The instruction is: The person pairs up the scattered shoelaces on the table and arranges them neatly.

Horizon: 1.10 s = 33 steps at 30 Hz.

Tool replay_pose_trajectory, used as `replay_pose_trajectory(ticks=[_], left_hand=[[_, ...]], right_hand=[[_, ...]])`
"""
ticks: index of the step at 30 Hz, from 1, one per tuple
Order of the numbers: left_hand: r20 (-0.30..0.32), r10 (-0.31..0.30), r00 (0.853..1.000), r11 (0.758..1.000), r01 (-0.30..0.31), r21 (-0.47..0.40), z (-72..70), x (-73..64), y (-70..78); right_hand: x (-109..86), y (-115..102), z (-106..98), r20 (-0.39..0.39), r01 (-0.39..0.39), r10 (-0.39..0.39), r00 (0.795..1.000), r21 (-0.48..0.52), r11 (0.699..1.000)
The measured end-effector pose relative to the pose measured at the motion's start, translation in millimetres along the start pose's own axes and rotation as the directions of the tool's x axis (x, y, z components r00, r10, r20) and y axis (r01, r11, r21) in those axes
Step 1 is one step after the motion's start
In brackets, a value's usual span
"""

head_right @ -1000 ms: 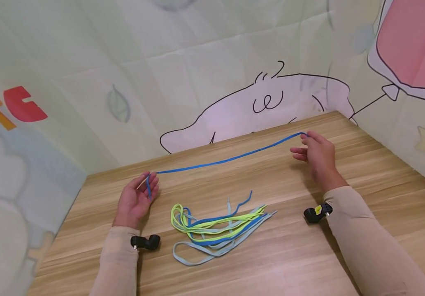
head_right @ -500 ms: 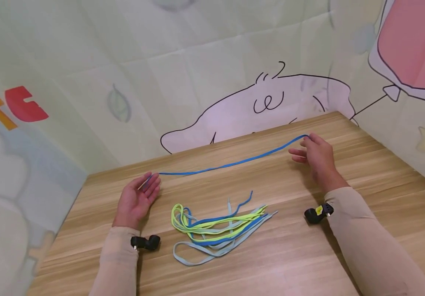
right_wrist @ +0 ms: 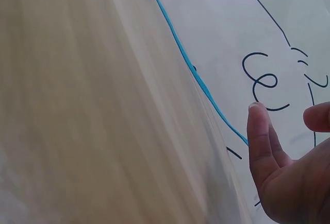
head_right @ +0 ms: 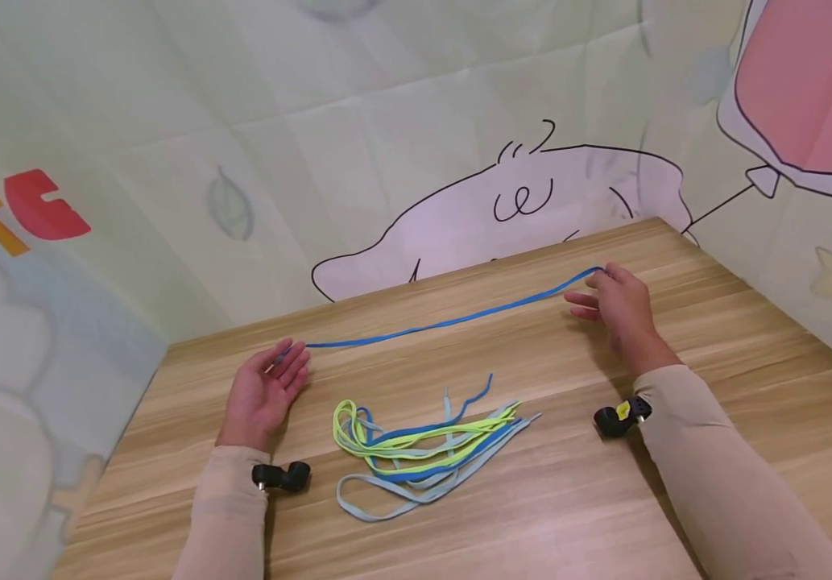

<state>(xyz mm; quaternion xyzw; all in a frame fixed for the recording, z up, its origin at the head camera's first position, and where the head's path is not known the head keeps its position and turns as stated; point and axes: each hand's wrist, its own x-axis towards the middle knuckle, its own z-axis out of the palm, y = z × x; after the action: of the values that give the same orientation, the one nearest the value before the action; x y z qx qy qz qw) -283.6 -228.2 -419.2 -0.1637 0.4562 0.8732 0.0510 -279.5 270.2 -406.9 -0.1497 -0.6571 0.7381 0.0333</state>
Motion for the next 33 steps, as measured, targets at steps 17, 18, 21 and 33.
replay_pose_trajectory(ticks=[17,18,21,33], left_hand=[[0.009,0.007,1.000,1.000,-0.007,0.026,-0.7,0.7,-1.1],[0.012,0.007,1.000,1.000,-0.008,0.028,-0.4,0.6,-1.3],[0.015,0.011,1.000,1.000,-0.011,0.025,0.1,0.7,-2.2],[0.011,0.022,1.000,1.000,-0.022,0.006,2.7,-1.0,-5.7]], right_hand=[[4.0,1.6,-1.1,-0.068,-0.009,0.011,0.998,0.035,0.999],[3.9,1.8,-1.5,-0.072,-0.008,0.011,0.997,0.042,0.999],[3.9,2.3,-1.7,-0.084,-0.006,0.011,0.996,0.057,0.998],[4.6,5.0,-2.3,-0.062,0.022,-0.020,0.998,0.029,0.999]])
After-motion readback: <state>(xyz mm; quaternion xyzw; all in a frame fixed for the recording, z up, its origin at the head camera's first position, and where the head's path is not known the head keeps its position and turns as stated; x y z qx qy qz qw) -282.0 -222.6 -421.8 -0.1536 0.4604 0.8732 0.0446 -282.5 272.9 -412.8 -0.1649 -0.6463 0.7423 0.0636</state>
